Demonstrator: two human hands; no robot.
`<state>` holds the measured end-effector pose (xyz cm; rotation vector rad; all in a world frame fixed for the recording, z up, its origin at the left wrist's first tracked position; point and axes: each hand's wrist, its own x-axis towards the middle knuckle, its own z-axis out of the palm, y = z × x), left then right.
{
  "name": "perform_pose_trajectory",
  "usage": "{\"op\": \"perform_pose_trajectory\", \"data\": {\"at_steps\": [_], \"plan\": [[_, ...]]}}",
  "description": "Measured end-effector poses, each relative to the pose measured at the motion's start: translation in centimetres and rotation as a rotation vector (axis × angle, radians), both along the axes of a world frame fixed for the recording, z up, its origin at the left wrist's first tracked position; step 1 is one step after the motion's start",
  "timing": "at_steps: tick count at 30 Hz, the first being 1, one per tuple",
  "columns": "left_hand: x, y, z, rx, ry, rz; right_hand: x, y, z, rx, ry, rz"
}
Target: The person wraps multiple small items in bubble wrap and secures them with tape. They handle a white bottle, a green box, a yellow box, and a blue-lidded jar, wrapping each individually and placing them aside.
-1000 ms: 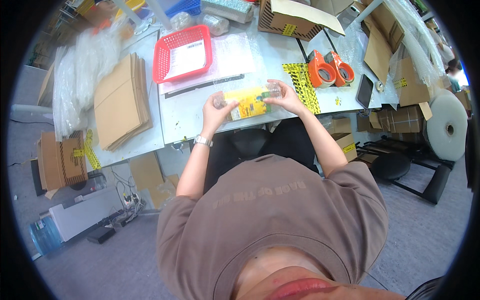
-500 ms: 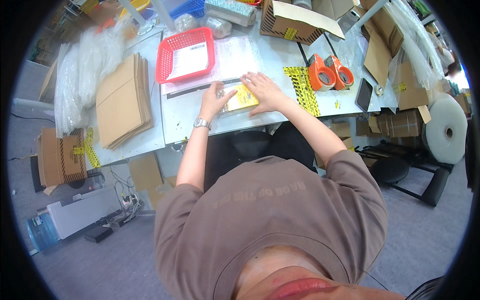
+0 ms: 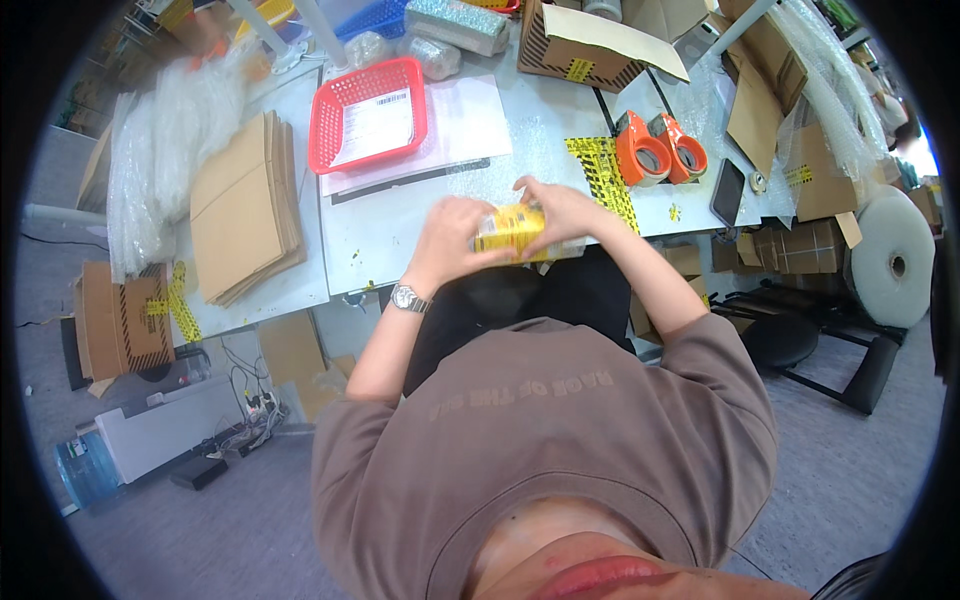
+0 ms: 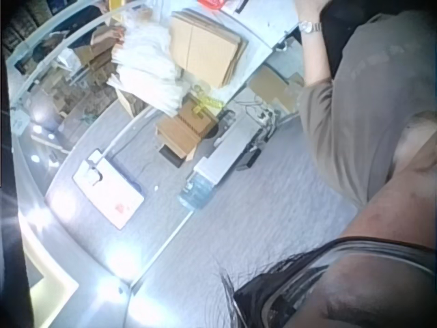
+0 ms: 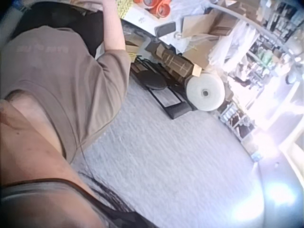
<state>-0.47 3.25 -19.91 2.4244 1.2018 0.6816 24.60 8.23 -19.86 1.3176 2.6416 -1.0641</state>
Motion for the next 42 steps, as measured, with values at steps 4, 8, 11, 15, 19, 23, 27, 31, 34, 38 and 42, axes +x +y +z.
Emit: {"op": "perform_pose_trajectory", "data": {"at_steps": [4,8,11,15,19,23,27,31,34,38,42], "plan": [[0.3,0.9,-1.9,0.151,0.093,-0.042,0.5,2.5,-2.0,0.256,-0.103,0.06],[0.1,5.7,-2.9,-0.154,0.246,-0.078,-2.8,0.1,1.6,0.424,0.061,0.103],[-0.6,7.7,-1.9,-0.386,0.141,-0.178,-3.0,0.5,-0.8,0.475,0.062,0.069],[-2.1,9.9,-6.6,-0.98,-0.276,-0.035,-1.9,0.0,0.7,0.258,0.083,0.095],[-3.2,10.7,-10.2,-1.075,-0.637,0.209,-0.7,0.7,0.5,0.14,0.07,0.139],[-2.9,11.8,-10.5,-0.919,-0.573,0.322,-1.1,3.1,-1.3,0.197,0.039,0.131],[-2.9,13.3,-9.7,-0.491,-0.222,0.331,-1.8,2.8,-2.1,0.539,-0.173,0.106],[-2.5,14.2,-10.4,-0.188,-0.117,0.176,-2.7,1.6,0.5,0.358,-0.083,0.044],[-1.3,15.7,-10.4,-0.143,0.063,0.058,-1.8,-0.3,-0.6,0.458,0.007,0.045],[0.3,17.2,-9.7,-0.247,0.179,0.032,-0.9,-2.1,-2.9,0.665,-0.048,0.04],[1.5,18.1,-8.7,-0.377,0.262,-0.067,-1.6,-2.4,-1.7,0.592,-0.019,-0.014]]}}
